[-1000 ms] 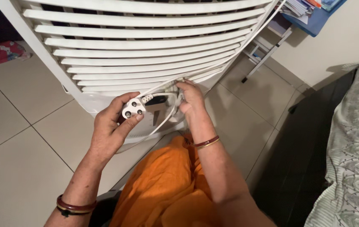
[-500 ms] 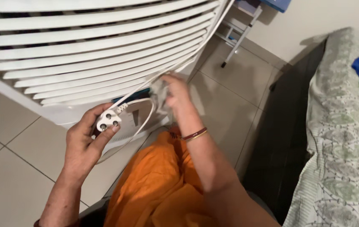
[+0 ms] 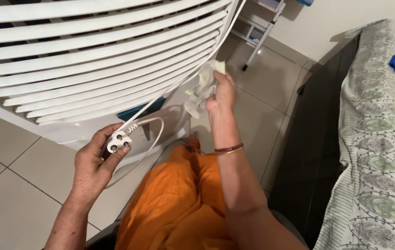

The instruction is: The person sits on the floor and wipes the front grill and body of a white air cooler using a cloth. They hold the power plug in one hand while cleaning with the other, moving the cloth across the horizontal slats and the side panels of the appliance.

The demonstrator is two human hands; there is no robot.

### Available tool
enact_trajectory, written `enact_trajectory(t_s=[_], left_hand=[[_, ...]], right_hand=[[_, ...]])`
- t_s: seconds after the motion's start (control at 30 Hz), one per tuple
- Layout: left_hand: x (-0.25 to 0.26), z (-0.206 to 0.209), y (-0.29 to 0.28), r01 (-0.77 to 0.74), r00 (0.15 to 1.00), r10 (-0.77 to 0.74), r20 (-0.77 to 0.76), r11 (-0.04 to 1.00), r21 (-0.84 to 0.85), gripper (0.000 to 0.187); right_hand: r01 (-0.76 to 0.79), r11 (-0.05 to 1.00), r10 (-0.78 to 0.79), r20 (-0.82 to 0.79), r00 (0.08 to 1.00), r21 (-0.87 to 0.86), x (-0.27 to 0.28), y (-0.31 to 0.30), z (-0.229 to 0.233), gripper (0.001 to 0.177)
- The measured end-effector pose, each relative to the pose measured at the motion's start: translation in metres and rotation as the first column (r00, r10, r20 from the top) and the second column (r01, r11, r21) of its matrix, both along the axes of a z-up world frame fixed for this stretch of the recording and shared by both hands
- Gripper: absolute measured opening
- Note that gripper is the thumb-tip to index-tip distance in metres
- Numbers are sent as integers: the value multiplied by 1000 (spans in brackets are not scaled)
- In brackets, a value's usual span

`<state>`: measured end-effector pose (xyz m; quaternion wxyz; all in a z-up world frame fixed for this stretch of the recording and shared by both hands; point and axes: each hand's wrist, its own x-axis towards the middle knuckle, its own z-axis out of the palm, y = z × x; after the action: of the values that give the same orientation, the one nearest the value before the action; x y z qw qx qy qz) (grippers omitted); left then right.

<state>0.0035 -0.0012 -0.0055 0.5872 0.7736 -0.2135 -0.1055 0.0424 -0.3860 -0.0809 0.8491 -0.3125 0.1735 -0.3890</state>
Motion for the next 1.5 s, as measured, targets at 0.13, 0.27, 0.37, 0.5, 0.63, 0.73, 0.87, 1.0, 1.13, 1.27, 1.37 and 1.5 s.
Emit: enact_trajectory(t_s=[0.13, 0.27, 0.37, 0.5, 0.63, 0.73, 0.87, 1.0, 1.13, 1.27, 1.37, 1.5], left_hand=[[4, -1, 2, -7, 1000, 7, -7, 1000, 11, 47], [6, -2, 1, -5, 1000, 5, 4, 999, 33, 47], [6, -2, 2, -12, 999, 10, 32, 996, 87, 47], [8, -3, 3, 23, 999, -24, 43, 1000, 16, 44], [8, -2, 3, 10, 1000, -10, 13, 999, 52, 47], [11, -3, 5, 20, 1000, -21, 20, 998, 52, 45], [21, -11, 14, 22, 1000, -22, -11, 999, 41, 42], [38, -28, 27, 3, 999, 1, -44, 996, 91, 43], [52, -44, 49, 54, 995, -67, -70, 985, -164, 45], [65, -60, 66, 43, 981, -55, -183, 997, -71, 38], [69, -66, 73, 9, 981, -23, -195, 998, -68, 41], [68, -66, 68, 66, 975, -84, -208, 994, -90, 31]], right_hand=[[296, 734, -413, -55, 909, -611, -4, 41, 54, 22], [197, -51, -674, 179, 716, -979, 4, 62, 66, 35], [118, -139, -666, 181, 724, -983, 17, 69, 58, 34], [100, -140, -622, 166, 765, -985, 4, 73, 47, 29], [18, -257, -616, 178, 767, -966, -1, 93, 47, 27], [-89, -333, -605, 140, 784, -939, -1, 129, 50, 27], [-142, -401, -406, 36, 913, -905, -7, 193, 60, 33], [-189, -533, -307, -19, 951, -825, -3, 262, 70, 58], [-283, -523, -158, -235, 959, -804, 6, 283, 88, 64], [-211, -656, -82, -209, 974, -724, 26, 318, 94, 62], [-208, -677, -106, -187, 977, -706, 28, 341, 97, 60], [-234, -695, -122, -210, 970, -680, 23, 325, 102, 57]])
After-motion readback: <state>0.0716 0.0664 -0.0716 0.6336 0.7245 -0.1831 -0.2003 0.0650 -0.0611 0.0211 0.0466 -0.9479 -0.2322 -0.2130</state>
